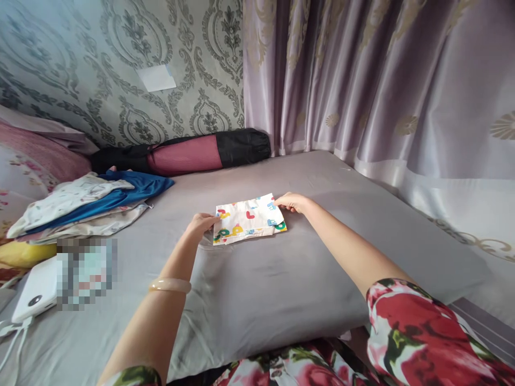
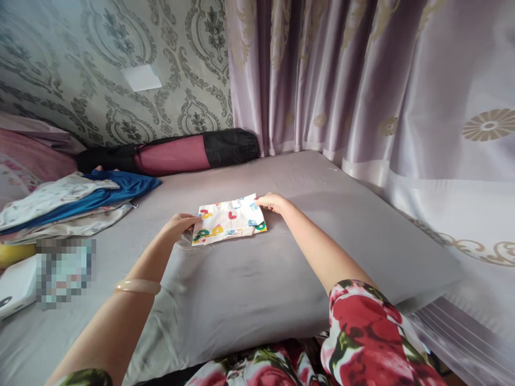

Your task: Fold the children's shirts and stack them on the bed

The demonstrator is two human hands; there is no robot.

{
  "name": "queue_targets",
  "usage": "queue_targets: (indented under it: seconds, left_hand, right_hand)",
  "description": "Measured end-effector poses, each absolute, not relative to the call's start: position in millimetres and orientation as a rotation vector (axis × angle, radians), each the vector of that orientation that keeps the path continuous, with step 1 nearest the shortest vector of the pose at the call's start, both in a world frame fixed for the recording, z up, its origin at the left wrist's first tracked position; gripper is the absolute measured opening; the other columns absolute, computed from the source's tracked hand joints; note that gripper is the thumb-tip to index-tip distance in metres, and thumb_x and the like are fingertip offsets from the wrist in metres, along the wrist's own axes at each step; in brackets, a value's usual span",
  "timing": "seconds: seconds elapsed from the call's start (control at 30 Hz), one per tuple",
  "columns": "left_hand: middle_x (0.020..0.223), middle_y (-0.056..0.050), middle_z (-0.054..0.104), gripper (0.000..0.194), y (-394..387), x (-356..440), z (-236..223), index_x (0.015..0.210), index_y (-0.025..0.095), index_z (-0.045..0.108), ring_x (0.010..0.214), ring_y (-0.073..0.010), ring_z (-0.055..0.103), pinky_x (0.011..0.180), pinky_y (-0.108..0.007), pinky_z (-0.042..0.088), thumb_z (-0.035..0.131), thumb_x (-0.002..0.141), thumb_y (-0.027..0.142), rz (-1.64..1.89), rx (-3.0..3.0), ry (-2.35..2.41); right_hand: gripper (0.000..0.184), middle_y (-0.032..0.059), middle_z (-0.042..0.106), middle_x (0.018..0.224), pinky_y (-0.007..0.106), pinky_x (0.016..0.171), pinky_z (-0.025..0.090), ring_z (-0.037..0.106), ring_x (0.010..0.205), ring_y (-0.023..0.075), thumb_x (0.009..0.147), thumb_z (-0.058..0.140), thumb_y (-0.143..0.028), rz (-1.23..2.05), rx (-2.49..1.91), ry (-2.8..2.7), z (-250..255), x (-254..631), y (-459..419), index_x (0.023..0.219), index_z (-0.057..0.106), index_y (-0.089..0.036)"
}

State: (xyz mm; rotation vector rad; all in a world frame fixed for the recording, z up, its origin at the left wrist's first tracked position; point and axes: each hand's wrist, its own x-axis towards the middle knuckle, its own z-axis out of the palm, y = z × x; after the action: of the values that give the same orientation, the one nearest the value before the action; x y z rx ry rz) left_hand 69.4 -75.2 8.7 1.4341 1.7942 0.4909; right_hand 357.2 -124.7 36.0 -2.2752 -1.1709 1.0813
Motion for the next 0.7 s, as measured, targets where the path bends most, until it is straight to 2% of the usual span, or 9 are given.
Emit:
queue_targets:
  seconds: [0.17, 0.3, 0.4, 0.53, 0.7]
  left_hand:
    - [0.050, 0.000, 0.056, 0.022, -77.5, 66.8, 21.7, 0.065, 0.018, 0.070, 0.057, -0.0163, 0.055, 0.051, -0.024, 0.039, 0.075, 0.056, 0.037, 0.504, 1.486, 1.763]
    - [0.062, -0.002, 0.065, 0.025, -78.4, 68.9, 38.6, 0.068, 0.020, 0.072, 0.065, -0.0180, 0.056, 0.054, -0.025, 0.040, 0.073, 0.056, 0.042, 0.526, 1.550, 1.738]
    - [0.068, -0.003, 0.067, 0.023, -78.9, 84.6, 51.2, 0.067, 0.022, 0.071, 0.066, -0.0177, 0.055, 0.054, -0.024, 0.039, 0.070, 0.055, 0.042, 0.553, 1.579, 1.684]
    - [0.065, -0.002, 0.066, 0.024, -89.0, 129.7, 62.5, 0.064, 0.022, 0.071, 0.061, -0.0152, 0.050, 0.053, -0.024, 0.036, 0.071, 0.055, 0.044, 0.550, 1.630, 1.555]
    - [0.060, -0.002, 0.066, 0.030, -110.4, 206.4, 60.8, 0.067, 0.018, 0.072, 0.055, -0.0131, 0.049, 0.051, -0.024, 0.036, 0.075, 0.055, 0.046, 0.583, 1.666, 1.332]
  right_hand:
    - [0.034, -0.0099, 0.032, 0.042, 0.019, 0.038, 0.012, 0.021, 0.040, 0.0033, 0.077, 0.068, -0.012, 1.198, -2.156, -1.164, 31.1, 354.9, -129.5, 0.055, 0.043, -0.018]
    - [0.036, -0.0097, 0.036, 0.040, 0.016, 0.038, 0.014, 0.025, 0.038, 0.0019, 0.077, 0.066, -0.010, 1.208, -2.113, -1.097, 30.0, 355.5, -134.0, 0.052, 0.042, -0.017]
    - [0.031, -0.0080, 0.042, 0.039, 0.015, 0.037, 0.018, 0.030, 0.036, 0.0016, 0.077, 0.067, -0.010, 1.200, -2.132, -1.004, 33.3, 370.7, -141.3, 0.053, 0.049, -0.014]
    - [0.016, -0.0046, 0.054, 0.044, 0.013, 0.037, 0.023, 0.037, 0.035, 0.0016, 0.080, 0.064, -0.008, 1.152, -2.183, -0.859, 43.5, 409.7, -159.5, 0.066, 0.059, -0.011]
    - [0.004, 0.0003, 0.066, 0.058, 0.013, 0.037, 0.028, 0.051, 0.039, 0.0034, 0.085, 0.059, -0.008, 1.065, -2.252, -0.731, 62.1, 468.4, -187.2, 0.084, 0.063, -0.008]
